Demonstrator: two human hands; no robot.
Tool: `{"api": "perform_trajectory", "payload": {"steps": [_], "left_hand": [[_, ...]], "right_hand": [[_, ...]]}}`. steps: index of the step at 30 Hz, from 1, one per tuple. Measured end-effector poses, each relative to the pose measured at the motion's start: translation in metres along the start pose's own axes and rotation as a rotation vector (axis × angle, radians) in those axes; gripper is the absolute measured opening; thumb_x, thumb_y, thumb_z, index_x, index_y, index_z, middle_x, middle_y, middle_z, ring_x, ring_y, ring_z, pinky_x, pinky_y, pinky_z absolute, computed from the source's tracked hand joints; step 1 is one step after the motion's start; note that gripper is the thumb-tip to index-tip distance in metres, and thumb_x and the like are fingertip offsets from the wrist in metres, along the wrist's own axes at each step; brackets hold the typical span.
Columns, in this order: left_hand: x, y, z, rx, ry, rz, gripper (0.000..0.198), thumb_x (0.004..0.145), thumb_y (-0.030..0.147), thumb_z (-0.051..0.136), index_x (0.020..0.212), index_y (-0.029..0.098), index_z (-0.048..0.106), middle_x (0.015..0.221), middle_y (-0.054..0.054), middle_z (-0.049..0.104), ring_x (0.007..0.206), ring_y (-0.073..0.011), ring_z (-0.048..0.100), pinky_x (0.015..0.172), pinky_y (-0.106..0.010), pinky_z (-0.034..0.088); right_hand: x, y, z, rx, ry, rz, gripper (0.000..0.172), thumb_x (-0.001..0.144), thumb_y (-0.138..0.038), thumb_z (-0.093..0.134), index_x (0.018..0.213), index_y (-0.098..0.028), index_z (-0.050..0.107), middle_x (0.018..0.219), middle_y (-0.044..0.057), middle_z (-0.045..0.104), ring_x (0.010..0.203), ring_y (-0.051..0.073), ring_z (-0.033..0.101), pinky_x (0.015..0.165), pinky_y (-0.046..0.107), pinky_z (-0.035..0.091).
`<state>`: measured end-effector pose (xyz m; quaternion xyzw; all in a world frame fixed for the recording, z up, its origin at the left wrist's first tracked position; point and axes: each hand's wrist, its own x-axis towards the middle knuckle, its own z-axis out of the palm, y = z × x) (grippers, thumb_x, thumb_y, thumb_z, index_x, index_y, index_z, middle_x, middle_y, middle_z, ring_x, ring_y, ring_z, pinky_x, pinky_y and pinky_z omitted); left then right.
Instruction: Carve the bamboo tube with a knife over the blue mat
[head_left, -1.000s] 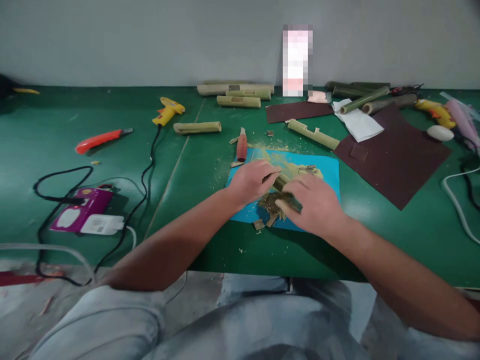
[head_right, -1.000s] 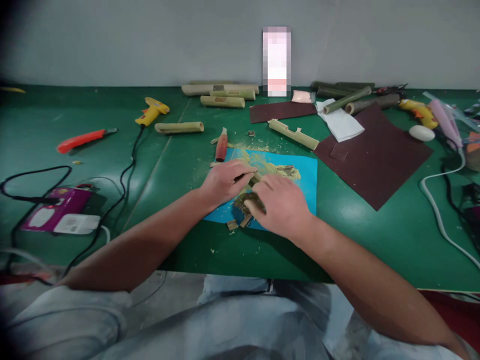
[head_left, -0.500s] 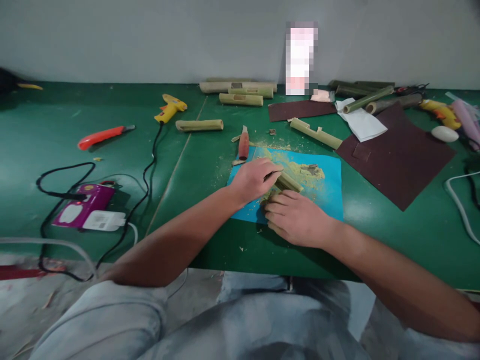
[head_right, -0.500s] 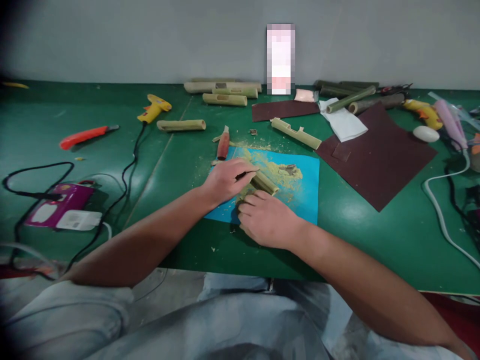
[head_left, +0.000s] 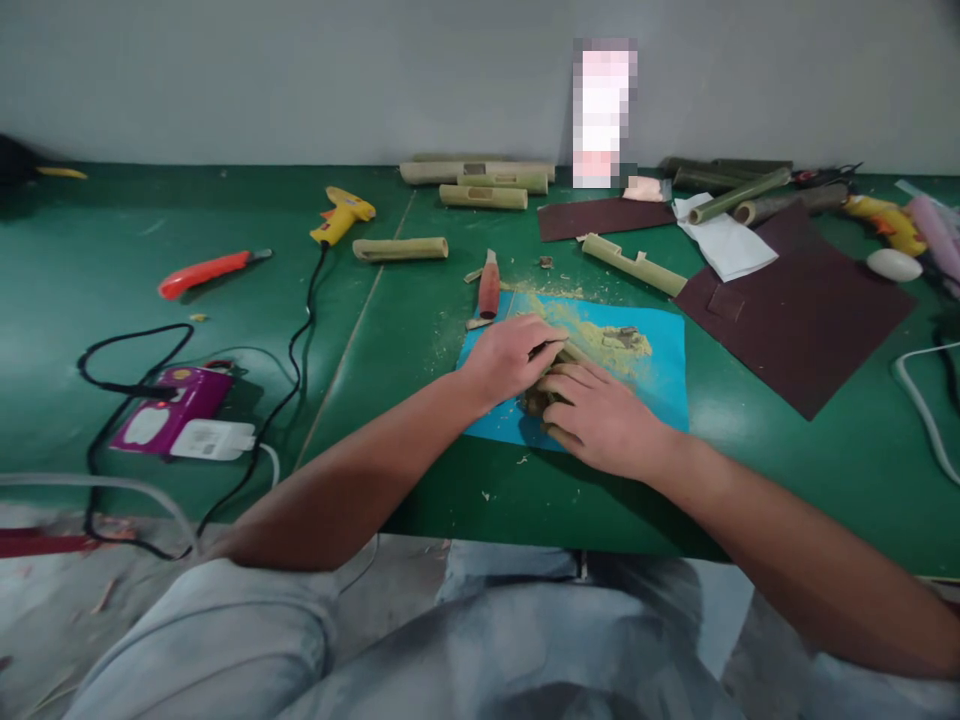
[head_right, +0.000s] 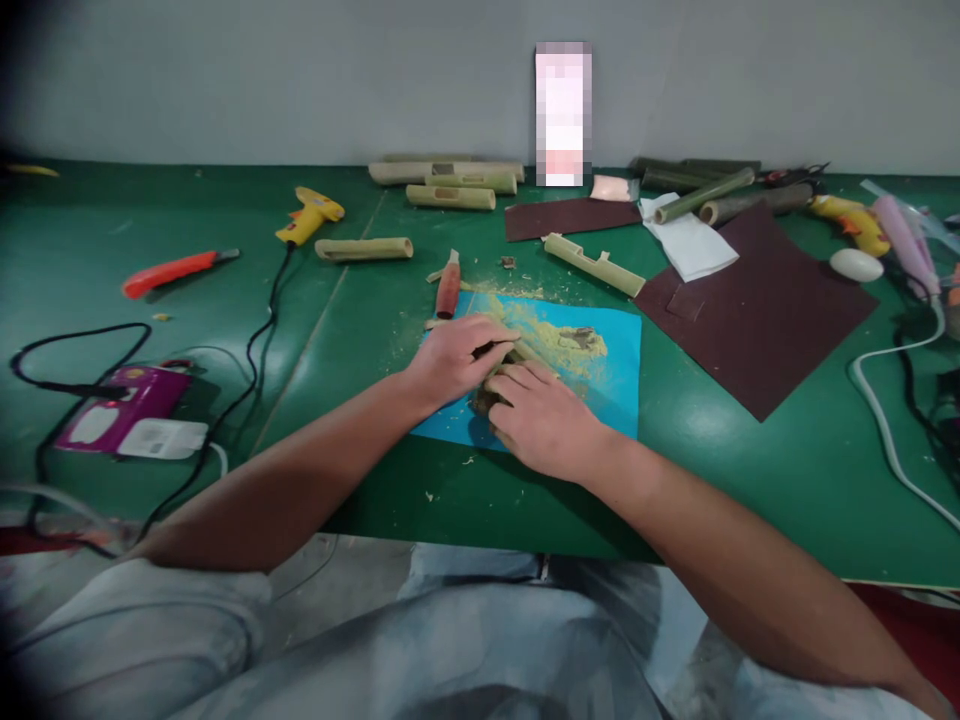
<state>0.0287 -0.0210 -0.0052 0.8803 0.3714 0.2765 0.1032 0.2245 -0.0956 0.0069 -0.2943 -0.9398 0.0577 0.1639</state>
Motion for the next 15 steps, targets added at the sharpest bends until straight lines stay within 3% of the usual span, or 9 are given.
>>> {"api": "perform_trajectory", "payload": {"steps": [4, 9, 15], "left_hand": [[0.000, 0.000, -0.001, -0.021, -0.002, 0.013, 0.025, 0.102, 0.029, 0.054, 0.110, 0.019, 0.074, 0.097, -0.007, 0.076, 0.093, -0.0192, 0.070, 0.084, -0.032, 0.057], [0.000, -0.001, 0.000, -0.052, 0.010, 0.015, 0.023, 0.102, 0.028, 0.056, 0.109, 0.018, 0.075, 0.096, -0.007, 0.076, 0.092, -0.0192, 0.071, 0.084, -0.032, 0.057], [-0.002, -0.003, 0.001, -0.095, 0.034, 0.009, 0.021, 0.101, 0.028, 0.058, 0.109, 0.018, 0.075, 0.097, -0.007, 0.077, 0.093, -0.0196, 0.072, 0.084, -0.032, 0.058]], "right_hand": [[0.000, 0.002, -0.003, -0.028, 0.129, 0.129, 0.025, 0.102, -0.024, 0.049, 0.105, -0.018, 0.073, 0.123, 0.014, 0.069, 0.126, 0.029, 0.054, 0.108, 0.048, 0.042], [-0.005, 0.008, -0.011, 0.030, 0.268, 0.314, 0.024, 0.101, -0.030, 0.048, 0.102, -0.021, 0.071, 0.110, 0.011, 0.072, 0.105, 0.027, 0.063, 0.093, 0.044, 0.049], [-0.017, 0.053, -0.020, -0.098, 0.348, 0.636, 0.026, 0.096, -0.023, 0.050, 0.109, -0.018, 0.072, 0.111, 0.014, 0.071, 0.105, 0.030, 0.062, 0.090, 0.044, 0.049]]}}
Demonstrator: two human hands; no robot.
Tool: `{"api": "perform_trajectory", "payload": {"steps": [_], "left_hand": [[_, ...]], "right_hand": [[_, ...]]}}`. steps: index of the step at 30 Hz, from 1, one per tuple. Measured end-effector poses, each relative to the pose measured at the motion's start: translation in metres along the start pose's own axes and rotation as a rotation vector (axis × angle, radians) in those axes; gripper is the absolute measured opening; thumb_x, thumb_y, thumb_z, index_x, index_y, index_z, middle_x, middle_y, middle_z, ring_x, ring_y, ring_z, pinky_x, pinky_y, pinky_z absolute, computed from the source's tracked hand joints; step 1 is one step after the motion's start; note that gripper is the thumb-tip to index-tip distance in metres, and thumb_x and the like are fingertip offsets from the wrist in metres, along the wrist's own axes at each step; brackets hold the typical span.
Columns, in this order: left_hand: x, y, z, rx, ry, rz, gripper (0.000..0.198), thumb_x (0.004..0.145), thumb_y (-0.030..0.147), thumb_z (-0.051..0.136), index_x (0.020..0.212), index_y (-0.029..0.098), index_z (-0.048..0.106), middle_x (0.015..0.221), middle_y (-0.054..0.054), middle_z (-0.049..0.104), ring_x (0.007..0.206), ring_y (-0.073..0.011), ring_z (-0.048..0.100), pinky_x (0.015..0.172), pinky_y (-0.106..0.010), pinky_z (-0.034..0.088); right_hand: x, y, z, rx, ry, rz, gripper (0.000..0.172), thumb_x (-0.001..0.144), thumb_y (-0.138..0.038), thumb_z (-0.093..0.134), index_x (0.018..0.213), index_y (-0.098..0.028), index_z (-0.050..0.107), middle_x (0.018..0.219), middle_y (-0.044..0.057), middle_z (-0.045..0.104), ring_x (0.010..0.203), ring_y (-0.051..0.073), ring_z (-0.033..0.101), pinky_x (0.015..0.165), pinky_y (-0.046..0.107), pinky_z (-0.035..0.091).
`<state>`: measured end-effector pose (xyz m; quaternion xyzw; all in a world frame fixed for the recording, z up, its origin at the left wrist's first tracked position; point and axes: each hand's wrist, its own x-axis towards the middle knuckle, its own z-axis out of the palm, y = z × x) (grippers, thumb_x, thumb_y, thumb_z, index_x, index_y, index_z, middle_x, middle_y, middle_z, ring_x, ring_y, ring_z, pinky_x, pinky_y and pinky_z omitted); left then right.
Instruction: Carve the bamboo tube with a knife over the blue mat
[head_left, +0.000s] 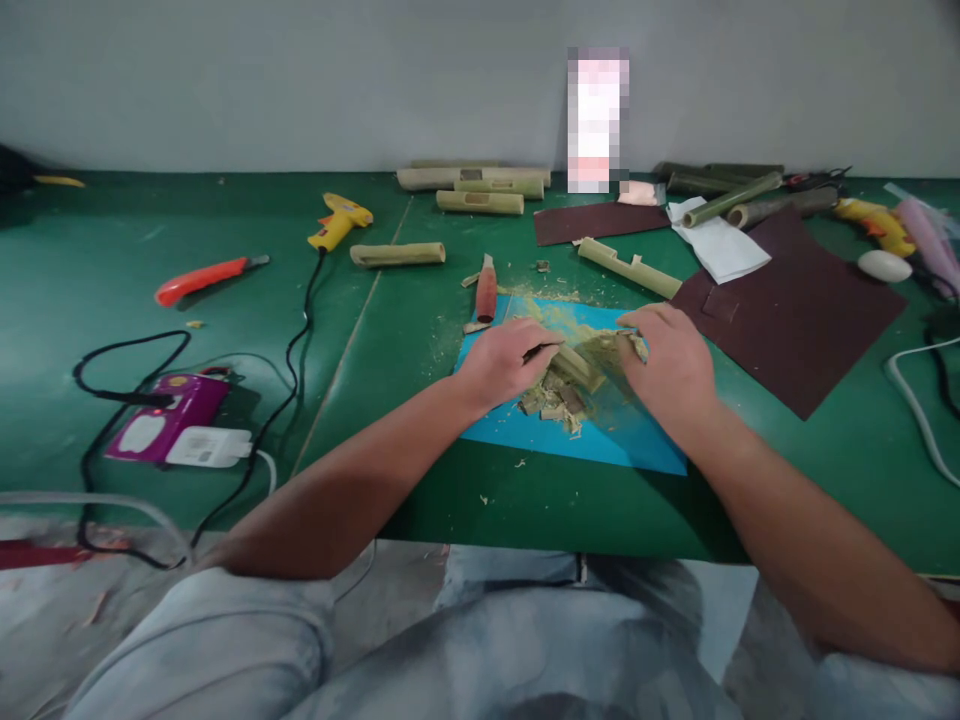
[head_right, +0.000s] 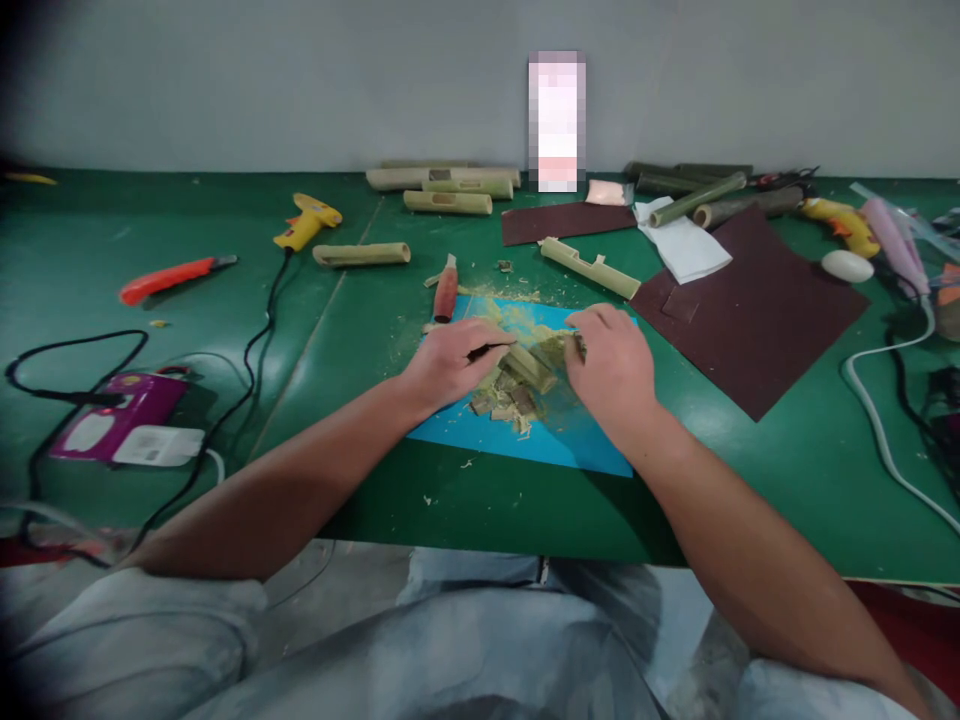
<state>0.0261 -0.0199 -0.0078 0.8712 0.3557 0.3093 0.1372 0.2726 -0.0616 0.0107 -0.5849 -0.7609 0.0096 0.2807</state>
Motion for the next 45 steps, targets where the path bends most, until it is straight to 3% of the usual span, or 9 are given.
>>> {"api": "perform_trajectory", "payload": {"steps": [5, 12, 17, 21, 25, 31, 36, 39, 45], "left_hand": [[0.000, 0.001, -0.002, 0.004, -0.009, -0.013, 0.021, 0.100, 0.028, 0.059, 0.110, 0.019, 0.075, 0.099, -0.007, 0.077, 0.094, -0.0194, 0.073, 0.083, -0.031, 0.058], [-0.001, 0.000, -0.001, 0.002, 0.003, 0.003, 0.020, 0.100, 0.026, 0.060, 0.110, 0.018, 0.075, 0.096, -0.006, 0.076, 0.091, -0.0195, 0.072, 0.081, -0.032, 0.058], [-0.001, -0.002, -0.003, 0.020, 0.014, -0.004, 0.021, 0.100, 0.026, 0.059, 0.110, 0.018, 0.075, 0.096, -0.007, 0.077, 0.092, -0.0194, 0.072, 0.080, -0.031, 0.057], [-0.001, -0.006, -0.007, 0.099, 0.055, -0.046, 0.022, 0.100, 0.030, 0.058, 0.106, 0.018, 0.077, 0.092, -0.007, 0.076, 0.084, -0.0184, 0.071, 0.076, -0.030, 0.056], [-0.001, -0.008, -0.007, 0.115, 0.075, -0.073, 0.024, 0.100, 0.032, 0.057, 0.105, 0.019, 0.077, 0.091, -0.006, 0.075, 0.082, -0.0176, 0.070, 0.076, -0.030, 0.056], [0.000, -0.006, -0.007, 0.108, 0.083, -0.094, 0.024, 0.099, 0.030, 0.057, 0.107, 0.019, 0.076, 0.095, -0.006, 0.076, 0.085, -0.0183, 0.071, 0.080, -0.031, 0.058], [0.003, -0.013, -0.009, 0.144, 0.108, -0.135, 0.024, 0.098, 0.029, 0.058, 0.108, 0.019, 0.077, 0.102, -0.007, 0.078, 0.093, -0.0210, 0.073, 0.086, -0.033, 0.059], [0.005, -0.018, -0.009, 0.155, 0.110, -0.148, 0.024, 0.098, 0.029, 0.058, 0.110, 0.019, 0.077, 0.102, -0.008, 0.079, 0.090, -0.0209, 0.073, 0.085, -0.034, 0.059], [0.006, -0.018, -0.005, 0.141, 0.116, -0.122, 0.025, 0.098, 0.029, 0.058, 0.110, 0.018, 0.076, 0.100, -0.009, 0.078, 0.091, -0.0209, 0.072, 0.086, -0.035, 0.059]], "right_hand": [[0.011, 0.028, 0.003, -0.135, -0.085, 0.079, 0.027, 0.089, -0.019, 0.055, 0.106, -0.018, 0.075, 0.108, 0.015, 0.070, 0.103, 0.032, 0.060, 0.086, 0.045, 0.047], [0.014, 0.033, 0.007, -0.155, -0.094, 0.059, 0.020, 0.091, -0.028, 0.058, 0.091, -0.020, 0.077, 0.096, 0.011, 0.069, 0.096, 0.029, 0.059, 0.082, 0.041, 0.044], [0.010, 0.015, 0.003, -0.049, 0.007, 0.011, 0.022, 0.095, -0.034, 0.056, 0.089, -0.021, 0.073, 0.095, 0.010, 0.070, 0.093, 0.026, 0.061, 0.083, 0.039, 0.046], [-0.001, -0.011, -0.003, -0.003, -0.112, -0.071, 0.029, 0.092, -0.046, 0.063, 0.092, -0.019, 0.074, 0.094, 0.010, 0.071, 0.086, 0.025, 0.064, 0.072, 0.036, 0.046], [-0.007, -0.026, -0.003, -0.065, -0.269, -0.151, 0.026, 0.089, -0.043, 0.067, 0.078, -0.021, 0.073, 0.085, 0.009, 0.072, 0.093, 0.027, 0.066, 0.080, 0.038, 0.048], [-0.009, -0.030, 0.000, -0.113, -0.323, -0.093, 0.026, 0.089, -0.044, 0.066, 0.079, -0.020, 0.069, 0.088, 0.010, 0.073, 0.090, 0.027, 0.067, 0.076, 0.038, 0.048], [-0.012, -0.032, 0.001, -0.167, -0.213, -0.008, 0.018, 0.088, -0.037, 0.064, 0.089, -0.019, 0.068, 0.097, 0.013, 0.072, 0.093, 0.028, 0.066, 0.072, 0.037, 0.047], [-0.011, -0.033, 0.000, -0.194, -0.226, 0.044, 0.016, 0.088, -0.036, 0.065, 0.090, -0.020, 0.067, 0.098, 0.013, 0.072, 0.094, 0.028, 0.066, 0.071, 0.037, 0.047], [-0.009, -0.031, 0.001, -0.175, -0.245, 0.008, 0.021, 0.091, -0.039, 0.061, 0.088, -0.019, 0.067, 0.097, 0.014, 0.071, 0.090, 0.028, 0.065, 0.070, 0.038, 0.046]]}}
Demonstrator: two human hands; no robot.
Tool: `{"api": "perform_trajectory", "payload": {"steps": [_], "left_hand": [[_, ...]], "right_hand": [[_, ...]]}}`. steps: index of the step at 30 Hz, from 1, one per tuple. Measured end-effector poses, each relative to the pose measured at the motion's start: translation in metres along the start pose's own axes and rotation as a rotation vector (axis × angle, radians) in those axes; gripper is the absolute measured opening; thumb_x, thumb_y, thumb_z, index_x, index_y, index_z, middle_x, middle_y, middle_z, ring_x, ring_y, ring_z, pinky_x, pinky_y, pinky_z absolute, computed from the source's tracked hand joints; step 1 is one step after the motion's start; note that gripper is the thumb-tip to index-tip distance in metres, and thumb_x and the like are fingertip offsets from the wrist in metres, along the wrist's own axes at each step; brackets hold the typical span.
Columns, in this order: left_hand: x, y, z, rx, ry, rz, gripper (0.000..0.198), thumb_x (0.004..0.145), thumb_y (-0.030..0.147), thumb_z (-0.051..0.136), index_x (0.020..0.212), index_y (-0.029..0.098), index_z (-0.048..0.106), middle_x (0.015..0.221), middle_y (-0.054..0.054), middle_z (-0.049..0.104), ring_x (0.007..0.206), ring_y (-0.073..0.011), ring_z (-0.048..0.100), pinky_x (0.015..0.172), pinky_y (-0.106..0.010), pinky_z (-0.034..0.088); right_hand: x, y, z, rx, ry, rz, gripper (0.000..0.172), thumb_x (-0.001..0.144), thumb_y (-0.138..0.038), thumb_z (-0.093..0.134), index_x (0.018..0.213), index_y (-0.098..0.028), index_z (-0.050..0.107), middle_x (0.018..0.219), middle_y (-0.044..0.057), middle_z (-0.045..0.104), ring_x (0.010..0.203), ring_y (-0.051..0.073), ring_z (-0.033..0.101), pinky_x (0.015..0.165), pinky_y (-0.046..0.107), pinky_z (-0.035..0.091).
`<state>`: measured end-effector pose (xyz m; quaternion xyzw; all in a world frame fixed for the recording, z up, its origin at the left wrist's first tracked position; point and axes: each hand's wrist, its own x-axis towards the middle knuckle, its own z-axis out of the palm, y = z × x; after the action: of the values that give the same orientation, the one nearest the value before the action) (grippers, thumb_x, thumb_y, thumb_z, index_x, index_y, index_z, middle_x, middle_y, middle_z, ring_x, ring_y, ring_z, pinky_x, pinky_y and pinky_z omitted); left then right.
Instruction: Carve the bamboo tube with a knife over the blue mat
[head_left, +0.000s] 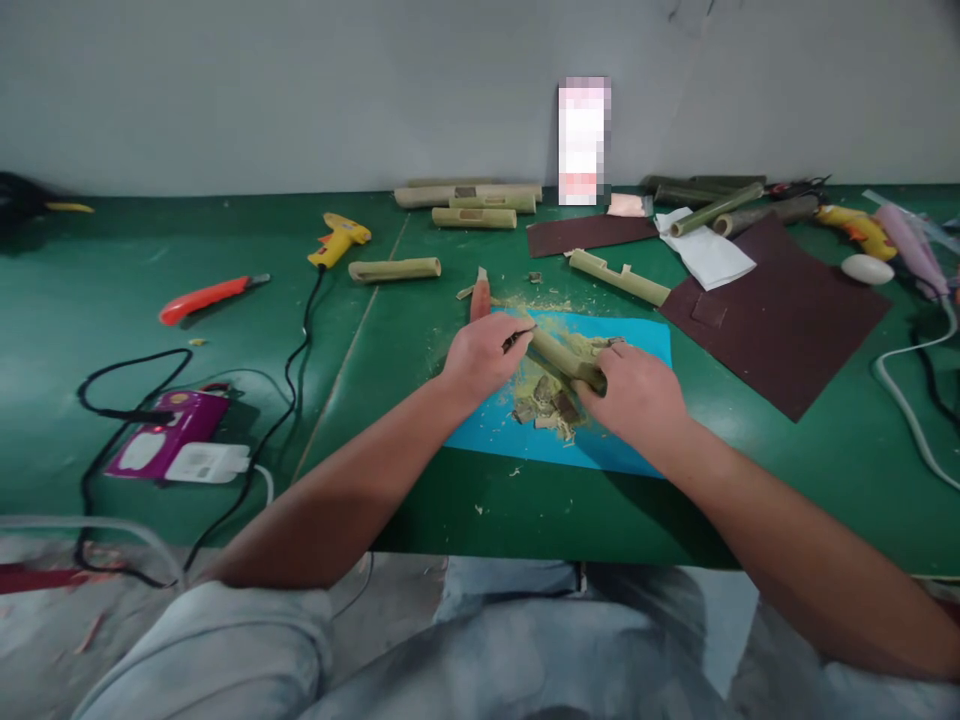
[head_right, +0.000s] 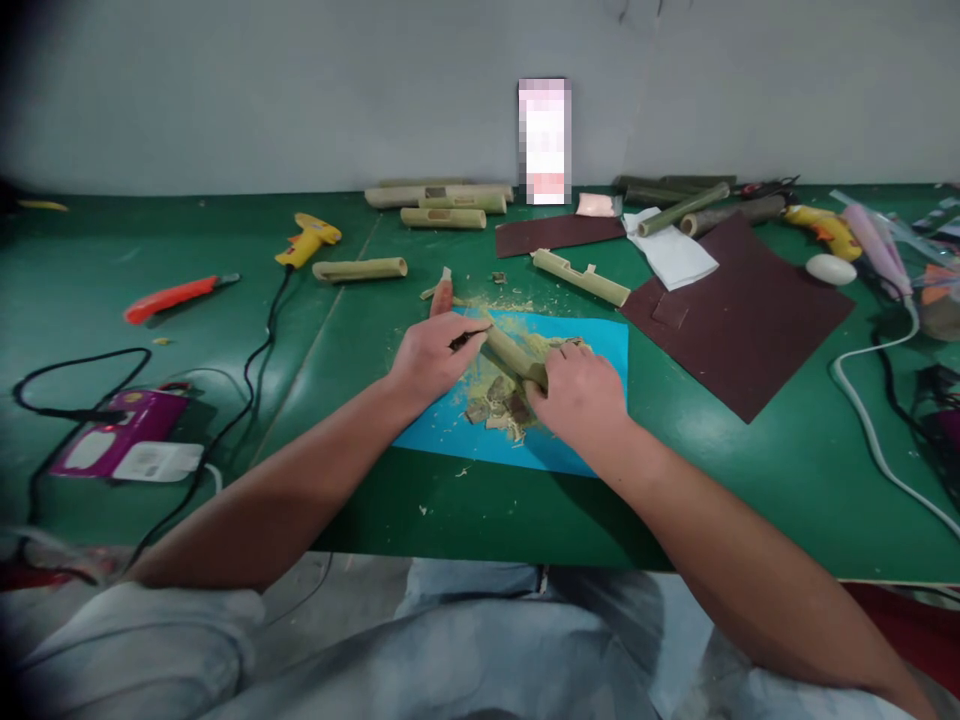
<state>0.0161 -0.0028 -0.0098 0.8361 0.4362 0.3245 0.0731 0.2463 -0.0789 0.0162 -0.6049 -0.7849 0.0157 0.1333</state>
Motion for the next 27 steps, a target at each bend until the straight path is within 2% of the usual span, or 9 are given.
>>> {"api": "perform_trajectory", "payload": {"steps": [8, 13, 16, 20, 25, 27], "left_hand": [[-0.001, 0.000, -0.002, -0.030, 0.013, 0.000, 0.024, 0.098, 0.029, 0.058, 0.110, 0.019, 0.076, 0.104, -0.008, 0.078, 0.093, -0.0204, 0.073, 0.088, -0.035, 0.059], [-0.001, 0.001, 0.000, 0.003, 0.000, -0.017, 0.024, 0.098, 0.030, 0.058, 0.107, 0.018, 0.077, 0.093, -0.007, 0.076, 0.084, -0.0196, 0.070, 0.081, -0.033, 0.058], [-0.004, 0.006, 0.002, -0.006, -0.009, 0.020, 0.025, 0.099, 0.031, 0.057, 0.106, 0.017, 0.077, 0.090, -0.008, 0.074, 0.083, -0.0193, 0.069, 0.079, -0.033, 0.057], [-0.007, 0.013, 0.004, -0.018, -0.095, 0.111, 0.026, 0.101, 0.031, 0.055, 0.110, 0.019, 0.076, 0.092, -0.007, 0.075, 0.086, -0.0183, 0.069, 0.078, -0.030, 0.056], [-0.007, 0.014, 0.006, -0.007, -0.039, 0.084, 0.027, 0.102, 0.030, 0.053, 0.107, 0.017, 0.076, 0.087, -0.008, 0.073, 0.082, -0.0195, 0.069, 0.076, -0.033, 0.056], [-0.009, 0.018, 0.008, -0.011, -0.085, 0.126, 0.028, 0.102, 0.031, 0.052, 0.109, 0.017, 0.076, 0.089, -0.008, 0.073, 0.084, -0.0203, 0.069, 0.075, -0.033, 0.056]], "right_hand": [[0.002, 0.001, 0.003, 0.014, 0.013, -0.038, 0.016, 0.091, -0.032, 0.058, 0.087, -0.019, 0.067, 0.097, 0.014, 0.070, 0.093, 0.029, 0.064, 0.074, 0.039, 0.048], [0.000, -0.002, 0.004, 0.006, 0.034, -0.030, 0.011, 0.090, -0.029, 0.060, 0.090, -0.019, 0.065, 0.100, 0.015, 0.070, 0.095, 0.030, 0.064, 0.077, 0.040, 0.049], [0.000, -0.003, 0.004, 0.021, 0.032, -0.022, 0.009, 0.089, -0.029, 0.061, 0.089, -0.020, 0.064, 0.100, 0.014, 0.070, 0.095, 0.029, 0.064, 0.076, 0.040, 0.048], [-0.001, -0.005, 0.003, 0.005, -0.009, -0.012, 0.012, 0.091, -0.030, 0.060, 0.091, -0.019, 0.064, 0.100, 0.015, 0.069, 0.095, 0.030, 0.063, 0.075, 0.040, 0.047], [0.000, -0.005, 0.004, 0.008, -0.004, -0.004, 0.013, 0.091, -0.031, 0.061, 0.091, -0.019, 0.064, 0.099, 0.014, 0.069, 0.095, 0.031, 0.063, 0.073, 0.041, 0.047], [0.000, -0.005, 0.005, 0.013, -0.014, -0.006, 0.011, 0.090, -0.030, 0.062, 0.090, -0.019, 0.064, 0.098, 0.014, 0.069, 0.094, 0.030, 0.064, 0.074, 0.040, 0.047]]}}
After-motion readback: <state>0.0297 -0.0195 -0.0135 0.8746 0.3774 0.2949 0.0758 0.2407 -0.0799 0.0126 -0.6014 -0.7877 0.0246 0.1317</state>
